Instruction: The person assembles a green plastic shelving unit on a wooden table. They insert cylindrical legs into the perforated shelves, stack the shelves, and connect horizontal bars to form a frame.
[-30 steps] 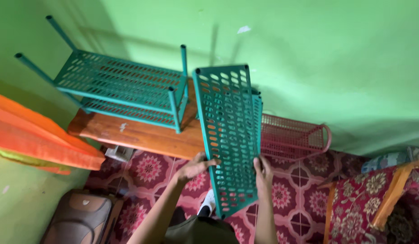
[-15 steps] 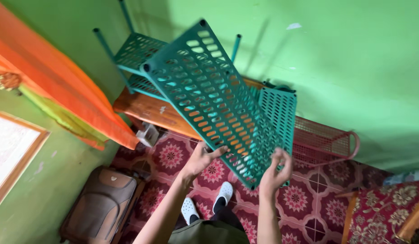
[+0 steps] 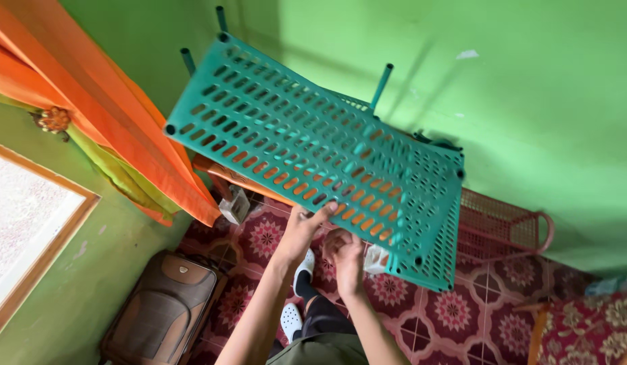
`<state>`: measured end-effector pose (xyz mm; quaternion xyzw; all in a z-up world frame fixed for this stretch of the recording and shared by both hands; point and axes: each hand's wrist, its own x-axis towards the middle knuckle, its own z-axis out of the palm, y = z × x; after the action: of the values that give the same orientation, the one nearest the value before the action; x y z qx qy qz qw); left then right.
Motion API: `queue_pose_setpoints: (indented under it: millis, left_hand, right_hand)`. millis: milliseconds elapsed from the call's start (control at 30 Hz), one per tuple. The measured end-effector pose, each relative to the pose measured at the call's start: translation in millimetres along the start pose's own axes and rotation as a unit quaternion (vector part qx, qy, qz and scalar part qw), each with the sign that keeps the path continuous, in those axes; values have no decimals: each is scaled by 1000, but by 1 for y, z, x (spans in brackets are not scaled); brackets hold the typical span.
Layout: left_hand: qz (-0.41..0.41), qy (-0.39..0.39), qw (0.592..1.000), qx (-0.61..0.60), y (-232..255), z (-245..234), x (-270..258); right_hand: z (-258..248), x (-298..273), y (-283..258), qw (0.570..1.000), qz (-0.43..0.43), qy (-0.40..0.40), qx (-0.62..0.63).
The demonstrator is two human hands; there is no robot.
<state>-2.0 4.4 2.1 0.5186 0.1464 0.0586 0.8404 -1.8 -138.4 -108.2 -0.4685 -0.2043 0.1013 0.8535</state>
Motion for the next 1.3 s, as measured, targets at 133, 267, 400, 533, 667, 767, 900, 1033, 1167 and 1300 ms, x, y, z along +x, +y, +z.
queue_pose_setpoints:
  millis: [133, 267, 400, 533, 667, 767, 900, 1033, 1167, 1300]
  left_hand:
    - [2, -43, 999, -24, 9, -13, 8]
    - [-10, -51, 998, -30, 14, -26, 40]
    - [11, -67, 997, -22, 12, -47, 85]
    - [108, -109, 988, 16, 0, -86, 133]
    - [81, -85, 992, -51, -31, -139, 177]
    - [18, 29, 999, -25, -55, -169, 213]
    - [-23, 114, 989, -88, -69, -192, 251]
    - [-69, 111, 984, -124, -70, -197, 262]
    - [-105, 111, 979, -135, -81, -199, 274]
    - [-112, 94, 978, -148, -94, -196, 287]
  right_hand:
    - [13, 33, -11, 974, 156, 157, -38]
    - [31, 66, -10, 989, 91, 89, 68]
    - [39, 112, -6, 984, 107, 111, 89]
    - [43, 159, -4, 991, 60, 72, 97]
    - [42, 198, 4, 992, 29, 87, 82]
    - [43, 220, 18, 990, 35, 102, 87]
    - [42, 229, 39, 986, 63, 126, 91]
    - [41, 236, 51, 977, 80, 181, 83]
    - [29, 241, 58, 977, 65, 197, 56]
    - [19, 249, 56, 971, 44, 233, 36]
